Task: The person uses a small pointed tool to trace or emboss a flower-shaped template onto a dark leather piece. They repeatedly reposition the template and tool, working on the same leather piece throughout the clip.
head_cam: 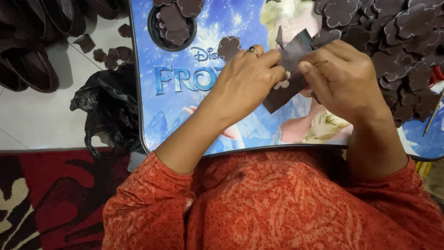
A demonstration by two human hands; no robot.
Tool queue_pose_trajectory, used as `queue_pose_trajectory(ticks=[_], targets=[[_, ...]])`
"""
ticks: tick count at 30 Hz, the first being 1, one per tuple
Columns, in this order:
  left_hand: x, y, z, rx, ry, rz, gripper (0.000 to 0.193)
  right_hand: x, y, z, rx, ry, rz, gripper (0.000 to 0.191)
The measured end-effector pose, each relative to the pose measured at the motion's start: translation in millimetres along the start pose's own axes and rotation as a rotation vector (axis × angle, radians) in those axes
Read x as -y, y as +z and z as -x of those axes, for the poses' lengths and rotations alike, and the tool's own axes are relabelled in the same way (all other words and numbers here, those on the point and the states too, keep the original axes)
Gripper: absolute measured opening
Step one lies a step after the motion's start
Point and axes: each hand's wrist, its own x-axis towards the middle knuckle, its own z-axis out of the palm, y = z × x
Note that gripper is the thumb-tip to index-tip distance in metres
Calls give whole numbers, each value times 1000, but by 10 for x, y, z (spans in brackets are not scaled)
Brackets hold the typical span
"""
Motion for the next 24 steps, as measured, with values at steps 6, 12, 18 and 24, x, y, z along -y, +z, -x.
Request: queue_pose_trajectory(ticks=[6,12,18,24], targets=[[167,-14,-7,23,61,58,9,243,13,124,-158,228,-155,21],[373,-19,21,25,81,261,11,470,340,315,-327,420,-362,25],[416,-4,1,33,62,283,12,462,408,387,-342,456,-341,27],[411,6,-59,46,38,304,10,431,390,364,-323,415,-276,28]])
